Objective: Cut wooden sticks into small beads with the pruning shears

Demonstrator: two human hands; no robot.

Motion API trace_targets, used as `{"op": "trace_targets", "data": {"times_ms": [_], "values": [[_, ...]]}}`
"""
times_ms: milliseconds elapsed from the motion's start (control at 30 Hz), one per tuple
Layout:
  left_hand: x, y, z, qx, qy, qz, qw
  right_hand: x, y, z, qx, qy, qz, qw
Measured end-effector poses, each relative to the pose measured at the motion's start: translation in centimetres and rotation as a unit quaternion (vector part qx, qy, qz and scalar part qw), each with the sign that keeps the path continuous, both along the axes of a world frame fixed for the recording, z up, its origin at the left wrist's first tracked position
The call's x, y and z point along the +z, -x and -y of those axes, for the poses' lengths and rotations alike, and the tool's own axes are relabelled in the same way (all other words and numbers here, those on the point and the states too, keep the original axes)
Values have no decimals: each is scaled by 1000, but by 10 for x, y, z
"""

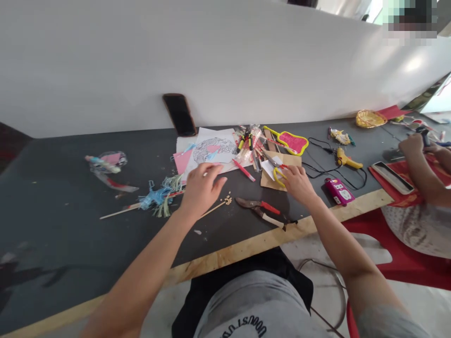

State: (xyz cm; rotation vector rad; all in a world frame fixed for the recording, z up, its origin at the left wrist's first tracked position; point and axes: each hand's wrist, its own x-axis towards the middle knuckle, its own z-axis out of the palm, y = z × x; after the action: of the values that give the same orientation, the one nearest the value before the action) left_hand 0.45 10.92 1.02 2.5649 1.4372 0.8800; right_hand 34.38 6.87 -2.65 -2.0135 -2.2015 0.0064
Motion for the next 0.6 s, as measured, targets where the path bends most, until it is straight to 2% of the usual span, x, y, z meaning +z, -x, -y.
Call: {"op": "trace_targets", "data": {"times_ms": [67,133,233,300,400,500,600], "values": [[0,33,12,63,-12,1,998,5,12,18,59,-28,-35,997],[-5,58,27,95,-6,-9,995,5,27,39,129,-14,-88,988],[-18,73,48,135,6,-14,991,-4,48,65,180,31,-106,977],[-27,67,60,132,30,-20,991,-11,59,75,178,30,-95,979],[-37,45,69,117,76,-52,989,-20,69,81,170,10,-69,983],[-42,22,69,112,127,-116,979,-25,72,79,170,-1,-58,984],[-45,10,65,100,140,-149,974,-24,72,74,167,-9,-113,979]]}}
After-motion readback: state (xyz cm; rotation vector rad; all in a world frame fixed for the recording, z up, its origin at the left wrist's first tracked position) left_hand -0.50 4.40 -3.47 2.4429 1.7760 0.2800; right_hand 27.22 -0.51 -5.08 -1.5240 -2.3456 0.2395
